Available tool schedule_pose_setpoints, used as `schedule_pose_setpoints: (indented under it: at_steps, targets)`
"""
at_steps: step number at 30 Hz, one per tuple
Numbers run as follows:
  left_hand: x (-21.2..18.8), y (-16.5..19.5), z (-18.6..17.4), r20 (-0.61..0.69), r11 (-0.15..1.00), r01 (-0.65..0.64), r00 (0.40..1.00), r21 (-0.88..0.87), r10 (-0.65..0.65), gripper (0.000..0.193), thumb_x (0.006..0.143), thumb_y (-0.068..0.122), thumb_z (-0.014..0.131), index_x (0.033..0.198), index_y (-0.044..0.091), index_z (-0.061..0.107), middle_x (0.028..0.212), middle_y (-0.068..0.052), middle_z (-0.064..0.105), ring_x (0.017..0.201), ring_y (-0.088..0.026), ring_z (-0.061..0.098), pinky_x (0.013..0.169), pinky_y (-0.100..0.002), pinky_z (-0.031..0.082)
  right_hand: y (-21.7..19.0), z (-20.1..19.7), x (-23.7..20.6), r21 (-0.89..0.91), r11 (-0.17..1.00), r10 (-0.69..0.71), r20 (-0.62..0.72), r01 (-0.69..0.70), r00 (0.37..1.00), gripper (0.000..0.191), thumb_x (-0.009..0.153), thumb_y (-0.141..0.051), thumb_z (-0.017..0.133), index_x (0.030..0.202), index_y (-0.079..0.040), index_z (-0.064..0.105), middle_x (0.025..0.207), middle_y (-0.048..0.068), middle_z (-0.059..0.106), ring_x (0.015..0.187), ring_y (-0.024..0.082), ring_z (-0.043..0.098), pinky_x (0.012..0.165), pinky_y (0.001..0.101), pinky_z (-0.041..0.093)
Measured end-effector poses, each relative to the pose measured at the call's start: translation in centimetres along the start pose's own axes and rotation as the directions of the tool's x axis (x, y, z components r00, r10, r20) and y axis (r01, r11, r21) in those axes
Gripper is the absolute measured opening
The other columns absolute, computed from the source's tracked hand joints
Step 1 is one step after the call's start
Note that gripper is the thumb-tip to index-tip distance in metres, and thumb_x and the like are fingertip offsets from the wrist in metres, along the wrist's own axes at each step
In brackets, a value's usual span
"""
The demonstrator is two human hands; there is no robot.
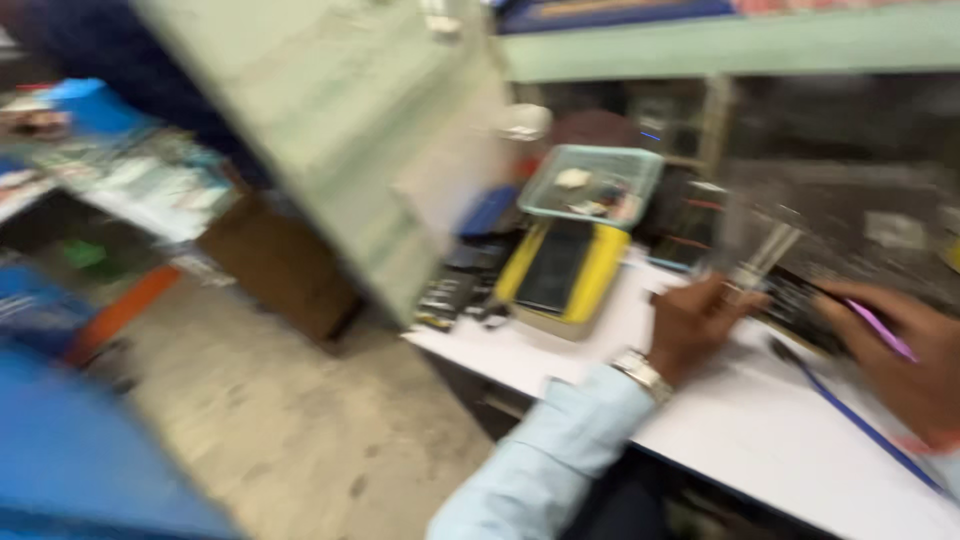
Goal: The person uses a soldering iron to work on a small circuit board, then uses a plastic spudger and a precision screwdriver to adjust components. The person flips the board over and continues to manipulate small parts on the opposite side.
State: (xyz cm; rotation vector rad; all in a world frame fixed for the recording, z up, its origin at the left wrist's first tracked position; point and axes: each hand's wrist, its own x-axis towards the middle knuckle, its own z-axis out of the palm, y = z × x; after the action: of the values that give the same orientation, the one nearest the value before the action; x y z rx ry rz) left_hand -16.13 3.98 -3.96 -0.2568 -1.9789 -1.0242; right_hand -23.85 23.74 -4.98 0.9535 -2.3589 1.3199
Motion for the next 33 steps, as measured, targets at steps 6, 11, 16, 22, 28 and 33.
schedule_pose_setpoints:
  at_steps: [6,11,16,22,28,33]
  targets:
    - [0.1,-1.6,2.6,0.147,0.942,0.108,0.987,-0.318,-0.064,0.039,0.105,0.045,0.058,0.097,0.008,0.067,0.068,0.004,0.064,0.056,-0.005,0.060,0.049,-0.021,0.047,-1.0,-2.1,-0.5,0.173,0.985,0.004,-0.050,0.005,0.999,0.022,0.098,-0.012,0.069,0.117,-0.002,0.073,0.101,0.010,0.076,0.085,0.013,0.067,0.074,0.0272,0.053]
    - [4.7,-2.6,3.0,0.487,0.811,0.368,0.865,-0.455,-0.120,0.033,0.099,0.037,0.068,0.092,0.005,0.071,0.071,0.001,0.070,0.062,-0.003,0.065,0.049,-0.019,0.046,-0.9,-2.3,-0.3,0.195,0.975,0.134,-0.126,-0.108,0.983,0.021,0.100,-0.012,0.068,0.118,-0.003,0.073,0.097,0.008,0.073,0.078,0.011,0.065,0.065,0.0269,0.051]
    - [6.8,-3.9,4.9,0.585,0.820,0.435,0.796,-0.373,-0.156,0.040,0.098,0.035,0.071,0.074,0.004,0.066,0.060,0.003,0.061,0.051,-0.003,0.056,0.044,-0.020,0.042,0.6,-3.2,-0.2,0.037,0.998,-0.051,-0.202,0.060,0.978,0.018,0.103,-0.009,0.069,0.118,-0.001,0.072,0.098,0.008,0.074,0.085,0.011,0.067,0.076,0.0255,0.053]
    - [2.8,-5.3,7.1,0.291,0.879,0.238,0.949,-0.413,-0.120,0.046,0.105,0.034,0.063,0.069,0.006,0.061,0.058,0.005,0.051,0.052,-0.002,0.042,0.044,-0.025,0.032,1.1,-3.3,-0.5,-0.036,0.989,-0.146,-0.239,0.142,0.960,0.019,0.103,-0.010,0.072,0.118,0.001,0.070,0.106,0.011,0.073,0.093,0.013,0.069,0.083,0.0256,0.054]
    - [1.3,-5.3,7.4,0.161,0.881,0.262,0.963,-0.394,-0.215,0.053,0.107,0.034,0.058,0.063,0.006,0.051,0.054,0.005,0.043,0.051,-0.004,0.033,0.046,-0.029,0.023,1.5,-3.4,-0.9,0.123,0.992,0.030,-0.339,0.012,0.940,0.024,0.111,-0.018,0.064,0.125,0.001,0.069,0.102,0.006,0.069,0.087,0.008,0.060,0.080,0.0218,0.049]
    - [1.2,-5.4,7.4,0.094,0.862,0.235,0.972,-0.449,-0.217,0.053,0.109,0.036,0.055,0.064,0.007,0.051,0.055,0.006,0.045,0.052,-0.003,0.033,0.047,-0.028,0.024,2.4,-3.4,-1.3,0.085,0.995,-0.027,-0.365,0.062,0.931,0.035,0.123,-0.030,0.057,0.127,0.003,0.069,0.106,0.004,0.070,0.093,0.006,0.063,0.085,0.0197,0.051]
